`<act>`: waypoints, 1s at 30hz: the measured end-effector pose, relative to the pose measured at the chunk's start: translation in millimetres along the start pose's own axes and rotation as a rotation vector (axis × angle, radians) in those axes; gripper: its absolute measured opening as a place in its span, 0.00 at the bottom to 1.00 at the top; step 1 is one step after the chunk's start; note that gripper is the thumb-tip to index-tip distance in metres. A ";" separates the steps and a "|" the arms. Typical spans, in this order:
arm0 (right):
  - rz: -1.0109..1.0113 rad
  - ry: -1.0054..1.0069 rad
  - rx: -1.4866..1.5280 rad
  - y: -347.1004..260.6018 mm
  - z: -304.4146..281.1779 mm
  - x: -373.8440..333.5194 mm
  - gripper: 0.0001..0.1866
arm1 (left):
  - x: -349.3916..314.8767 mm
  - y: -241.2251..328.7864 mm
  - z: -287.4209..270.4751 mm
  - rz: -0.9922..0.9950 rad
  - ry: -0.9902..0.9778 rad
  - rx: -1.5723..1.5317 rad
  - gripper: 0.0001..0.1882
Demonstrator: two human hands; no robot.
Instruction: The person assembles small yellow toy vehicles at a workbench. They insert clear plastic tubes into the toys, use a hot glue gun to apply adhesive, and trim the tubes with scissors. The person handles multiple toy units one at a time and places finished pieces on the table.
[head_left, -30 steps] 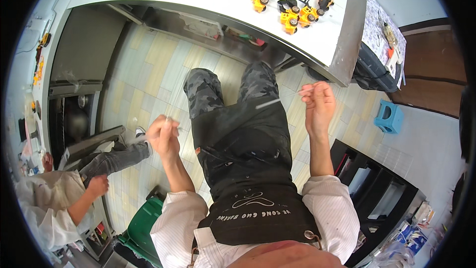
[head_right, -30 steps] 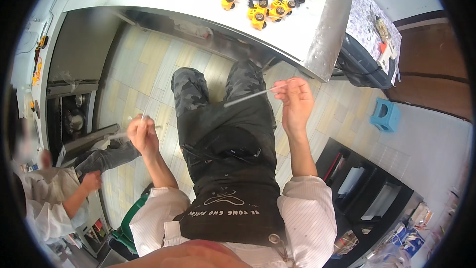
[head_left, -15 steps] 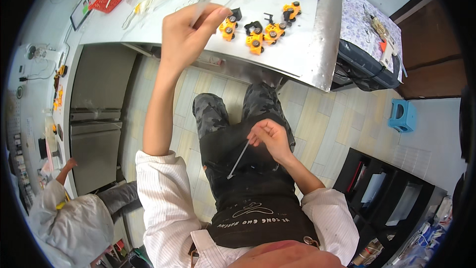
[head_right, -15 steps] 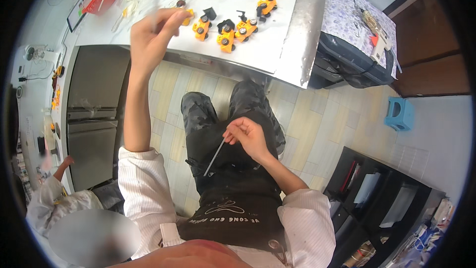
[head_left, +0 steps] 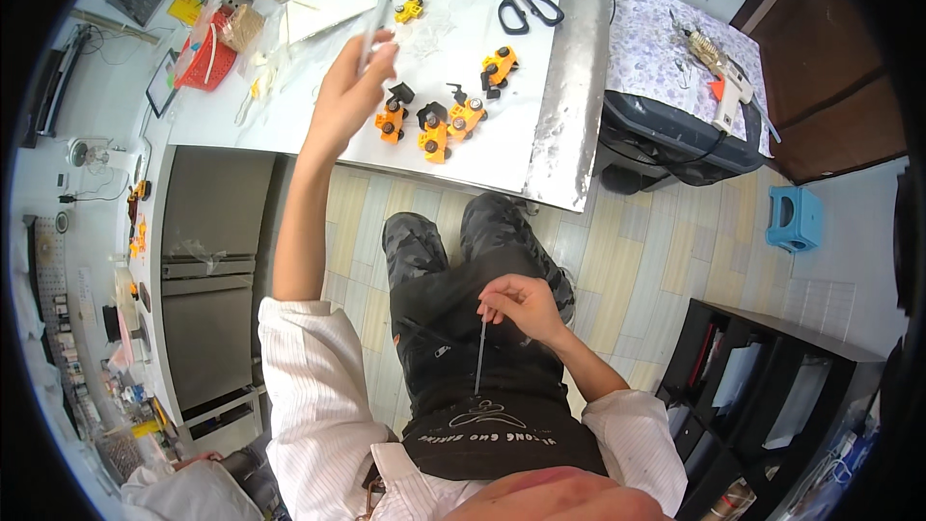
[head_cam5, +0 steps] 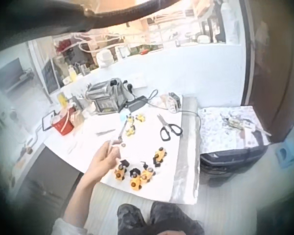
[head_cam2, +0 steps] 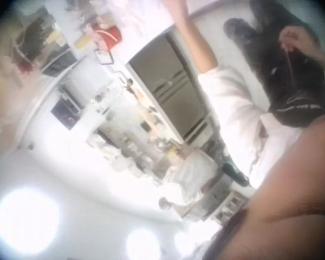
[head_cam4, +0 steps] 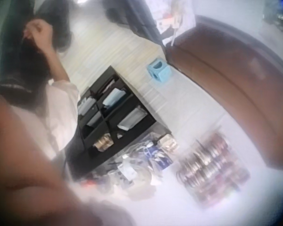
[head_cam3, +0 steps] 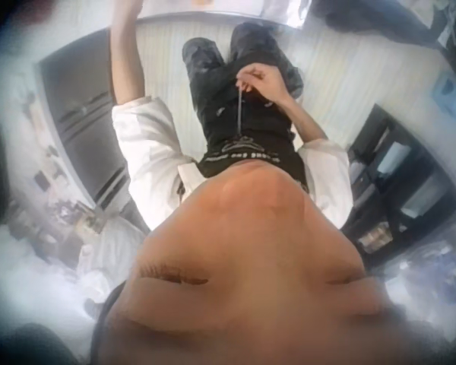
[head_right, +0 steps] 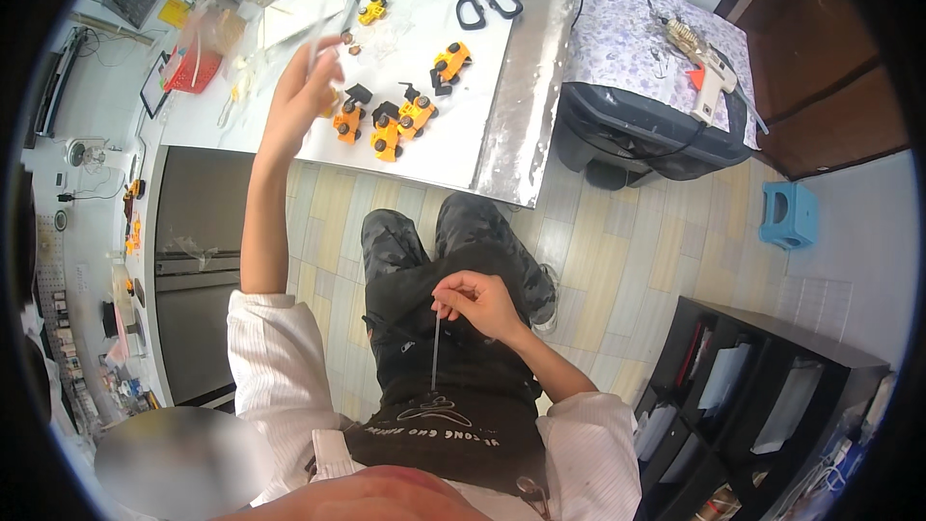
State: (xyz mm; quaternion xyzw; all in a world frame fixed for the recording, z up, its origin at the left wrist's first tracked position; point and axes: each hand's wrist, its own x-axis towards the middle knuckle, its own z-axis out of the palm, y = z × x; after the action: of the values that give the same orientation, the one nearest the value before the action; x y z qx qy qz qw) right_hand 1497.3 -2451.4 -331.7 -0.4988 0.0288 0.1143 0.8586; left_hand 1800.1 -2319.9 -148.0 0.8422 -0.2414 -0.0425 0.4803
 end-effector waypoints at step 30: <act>-0.550 0.172 -0.770 -98.8 88.3 82.8 0.05 | -226.6 -69.2 -13.9 -0.229 -0.292 -0.636 0.12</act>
State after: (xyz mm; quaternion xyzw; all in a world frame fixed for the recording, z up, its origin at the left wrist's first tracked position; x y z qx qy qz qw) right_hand 1594.4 -2408.4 -217.0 -0.7773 -0.0778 -0.1562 0.6045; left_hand 1630.2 -2178.4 -234.4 0.6572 -0.1866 -0.2888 0.6707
